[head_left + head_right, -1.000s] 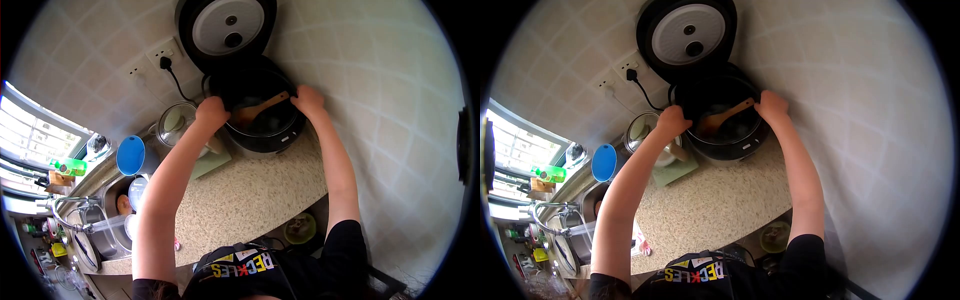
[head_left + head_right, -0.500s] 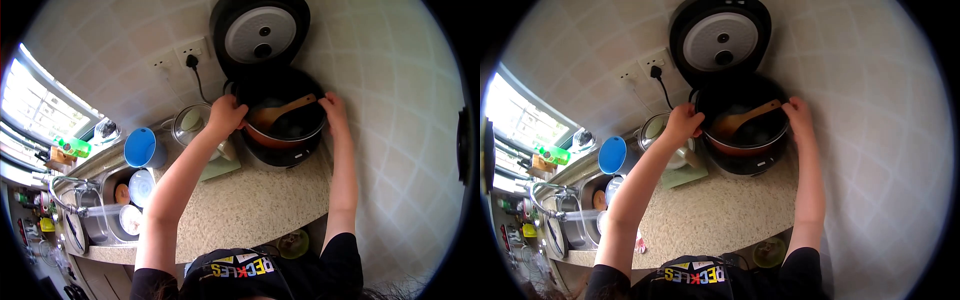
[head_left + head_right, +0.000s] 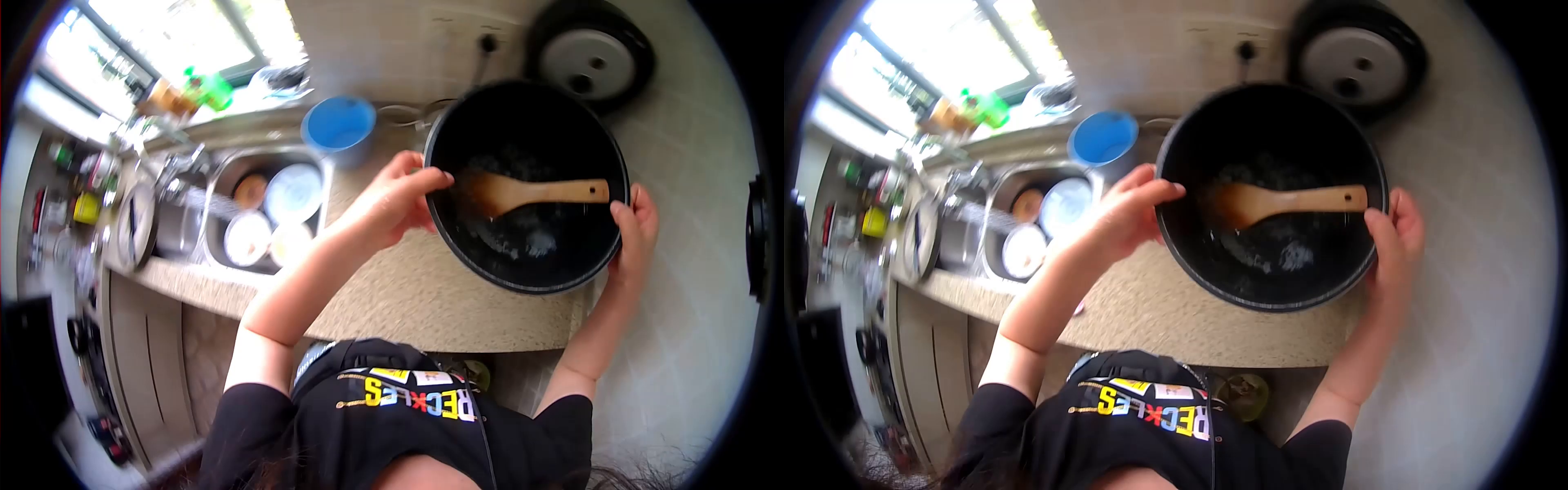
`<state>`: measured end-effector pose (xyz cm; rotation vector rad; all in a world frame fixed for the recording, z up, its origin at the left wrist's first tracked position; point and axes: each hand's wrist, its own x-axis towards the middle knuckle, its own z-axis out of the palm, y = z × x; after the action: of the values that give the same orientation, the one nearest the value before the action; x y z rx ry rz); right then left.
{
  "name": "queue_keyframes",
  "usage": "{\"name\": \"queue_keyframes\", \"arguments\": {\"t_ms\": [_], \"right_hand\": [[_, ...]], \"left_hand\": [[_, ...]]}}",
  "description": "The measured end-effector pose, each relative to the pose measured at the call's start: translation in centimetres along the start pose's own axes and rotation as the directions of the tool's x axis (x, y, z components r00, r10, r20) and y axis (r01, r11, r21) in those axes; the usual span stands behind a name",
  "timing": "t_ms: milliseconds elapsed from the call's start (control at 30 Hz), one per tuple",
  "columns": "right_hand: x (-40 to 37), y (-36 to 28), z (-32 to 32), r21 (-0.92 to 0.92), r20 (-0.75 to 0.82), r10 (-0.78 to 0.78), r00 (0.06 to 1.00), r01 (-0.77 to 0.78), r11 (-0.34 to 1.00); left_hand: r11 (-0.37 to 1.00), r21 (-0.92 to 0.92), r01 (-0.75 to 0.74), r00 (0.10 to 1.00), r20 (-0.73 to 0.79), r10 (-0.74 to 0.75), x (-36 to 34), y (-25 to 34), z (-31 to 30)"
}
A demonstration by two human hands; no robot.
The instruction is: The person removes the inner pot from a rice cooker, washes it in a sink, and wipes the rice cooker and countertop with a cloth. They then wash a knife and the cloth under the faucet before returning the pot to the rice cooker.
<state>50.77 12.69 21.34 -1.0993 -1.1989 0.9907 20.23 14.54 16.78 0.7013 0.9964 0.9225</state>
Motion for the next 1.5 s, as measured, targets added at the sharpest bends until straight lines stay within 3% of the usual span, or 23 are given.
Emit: {"name": "queue_keyframes", "arguments": {"t_ms": [33,100,133,300,367,433,500,533,567,633,700,733,767,867,1033,1067,1200,1233,1300,1333,1400,1433,1500], "right_hand": [[-0.7,0.8,1.1,-0.018,0.086,0.039,0.996,-0.038,0.999],[-2.0,2.8,4.5,-0.091,0.19,0.044,0.981,-0.027,0.996],[-2.8,3.3,6.6,-0.088,0.253,0.08,0.964,-0.06,0.994],[-6.6,7.7,17.1,-0.138,0.488,0.177,0.855,-0.125,0.983],[-8.2,8.0,21.6,-0.25,0.488,0.353,0.798,-0.259,0.933],[-8.7,9.9,25.2,-0.491,0.558,0.255,0.789,0.067,0.868],[-10.4,8.4,30.0,-0.736,0.493,0.282,0.823,0.221,0.64],[-11.4,8.1,32.3,-0.78,0.545,0.132,0.828,0.442,0.443],[-12.0,8.2,34.5,-0.738,0.628,0.03,0.777,0.584,0.339],[-13.0,8.2,39.0,-0.513,0.835,-0.046,0.548,0.807,0.291],[-14.2,9.8,43.2,-0.399,0.916,0.155,0.371,0.884,0.244],[-14.5,10.6,44.8,-0.366,0.922,0.221,0.318,0.903,0.227],[-14.7,10.7,46.1,-0.366,0.918,0.232,0.323,0.913,0.178],[-14.5,13.8,49.4,-0.305,0.947,0.138,0.291,0.947,0.097],[-14.1,14.8,53.6,-0.198,0.979,-0.028,0.202,0.974,0.111],[-13.7,14.3,53.9,-0.255,0.967,0.048,0.25,0.952,0.172],[-10.0,11.1,51.7,-0.338,0.906,-0.155,0.393,0.895,0.291],[-9.1,10.2,50.6,-0.414,0.863,-0.121,0.491,0.823,0.389],[-6.7,10.6,48.4,-0.4,0.798,-0.127,0.59,0.674,0.622],[-6.4,10.9,47.6,-0.405,0.794,-0.12,0.596,0.665,0.628],[-5.8,11.3,46.3,-0.564,0.561,0.122,0.818,0.27,0.78],[-5.6,12.6,45.7,-0.563,0.559,0.126,0.82,0.264,0.783],[-5.6,18.3,44.8,-0.677,0.43,0.184,0.884,0.181,0.713]], "left_hand": [[0.999,-0.022,0.045,0.998,-0.049,-0.046,-1.4,-1.3,-1.8],[0.975,-0.177,0.135,0.991,0.006,-0.136,-4.9,-4.1,-5.5],[0.976,-0.108,0.188,0.982,-0.009,-0.19,-6.6,-5.3,-7.5],[0.966,-0.147,0.211,0.962,-0.145,-0.232,-14.9,-8.3,-16.6],[0.969,-0.14,0.201,0.964,-0.146,-0.221,-16.9,-9.4,-20.7],[0.966,-0.199,0.163,0.951,-0.229,-0.208,-19.1,-9.8,-24.1],[0.966,-0.229,0.122,0.952,-0.25,-0.179,-21.0,-9.3,-27.0],[0.97,-0.222,0.098,0.949,-0.273,-0.158,-21.7,-9.5,-28.6],[0.974,-0.213,0.077,0.945,-0.295,-0.139,-22.4,-9.9,-30.4],[0.971,-0.226,0.076,0.945,-0.295,-0.143,-23.6,-10.2,-33.9],[0.965,-0.244,0.091,0.94,-0.301,-0.164,-24.6,-9.7,-36.9],[0.955,-0.263,0.134,0.932,-0.294,-0.212,-25.0,-9.2,-38.3],[0.954,-0.257,0.151,0.932,-0.285,-0.224,-25.6,-8.9,-39.1],[0.97,-0.24,0.047,0.898,-0.416,-0.146,-26.3,-7.6,-41.1],[0.97,-0.226,0.092,0.872,-0.452,-0.188,-26.2,-8.2,-45.3],[0.962,-0.254,0.103,0.871,-0.444,-0.21,-26.2,-8.1,-45.8],[0.945,-0.3,0.132,0.855,-0.447,-0.262,-25.5,-7.4,-46.3],[0.939,-0.315,0.14,0.855,-0.44,-0.275,-25.3,-7.5,-46.5],[0.927,-0.343,0.149,0.856,-0.424,-0.295,-24.8,-7.5,-47.0],[0.908,-0.385,0.166,0.857,-0.398,-0.326,-24.4,-7.9,-47.5],[0.879,-0.45,0.16,0.827,-0.424,-0.368,-23.4,-7.7,-46.6],[0.879,-0.447,0.165,0.825,-0.426,-0.372,-22.9,-8.2,-47.1],[0.731,-0.649,0.209,0.832,-0.275,-0.482,-21.6,-10.2,-48.7]]}}
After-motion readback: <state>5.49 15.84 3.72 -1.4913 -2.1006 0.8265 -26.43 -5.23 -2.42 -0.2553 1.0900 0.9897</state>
